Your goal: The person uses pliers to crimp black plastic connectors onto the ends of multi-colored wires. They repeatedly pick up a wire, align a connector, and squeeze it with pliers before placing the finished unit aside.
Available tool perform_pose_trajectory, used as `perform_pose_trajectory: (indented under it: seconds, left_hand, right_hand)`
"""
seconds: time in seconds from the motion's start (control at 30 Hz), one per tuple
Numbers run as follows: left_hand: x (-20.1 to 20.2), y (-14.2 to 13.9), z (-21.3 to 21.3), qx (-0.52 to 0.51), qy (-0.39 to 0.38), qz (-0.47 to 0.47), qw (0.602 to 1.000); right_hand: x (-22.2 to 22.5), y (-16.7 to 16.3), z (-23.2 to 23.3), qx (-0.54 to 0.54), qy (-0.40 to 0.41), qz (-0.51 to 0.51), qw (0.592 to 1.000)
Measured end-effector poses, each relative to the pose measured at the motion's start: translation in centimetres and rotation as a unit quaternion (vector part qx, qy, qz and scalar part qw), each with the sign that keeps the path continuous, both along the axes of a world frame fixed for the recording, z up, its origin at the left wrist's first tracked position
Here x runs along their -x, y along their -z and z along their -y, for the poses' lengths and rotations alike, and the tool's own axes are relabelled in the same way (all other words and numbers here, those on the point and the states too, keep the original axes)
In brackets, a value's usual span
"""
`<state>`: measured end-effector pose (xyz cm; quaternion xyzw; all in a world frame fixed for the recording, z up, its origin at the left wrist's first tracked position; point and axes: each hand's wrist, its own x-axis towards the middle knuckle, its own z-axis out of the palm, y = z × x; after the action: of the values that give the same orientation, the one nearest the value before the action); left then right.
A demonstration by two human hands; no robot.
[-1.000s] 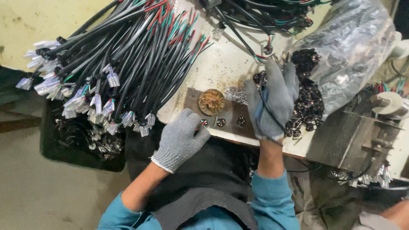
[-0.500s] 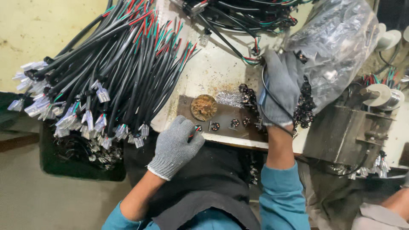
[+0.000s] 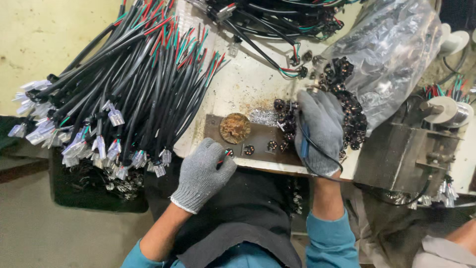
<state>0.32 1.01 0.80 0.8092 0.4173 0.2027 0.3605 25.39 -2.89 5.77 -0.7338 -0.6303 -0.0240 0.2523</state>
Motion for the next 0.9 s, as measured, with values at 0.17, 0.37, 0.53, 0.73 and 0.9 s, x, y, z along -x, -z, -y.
perform_pose_trajectory:
  seconds: [0.17, 0.37, 0.53, 0.73, 0.9]
  left_hand:
    - [-0.3, -0.2, -0.1, -0.009, 0.002, 0.009, 1.0]
    - [-0.1, 0.1, 0.1, -0.009, -0.019, -0.004, 1.0]
    - [-0.3, 0.0, 0.0, -0.011, -0.008, -0.002, 1.0]
    - [0.0, 0.2, -0.1, -0.011, -0.017, 0.019, 1.0]
    - [0.0, 0.3, 0.0, -0.005, -0.011, 0.011, 1.0]
  right_hand:
    - [0.2, -0.1, -0.3, 0.01, -0.108, -0.069, 0.992]
    - [-0.8, -0.4, -1.3, -0.11, -0.04, -0.047, 0.992]
    - [-4.6, -0.8, -4.1, -0.041, -0.095, -0.073, 0.992]
    - [-2.4, -0.2, -0.5, -0.09, 0.078, -0.272, 0.955]
    - [-4.4, 1.5, -0.9, -0.065, 0.177, -0.407, 0.894]
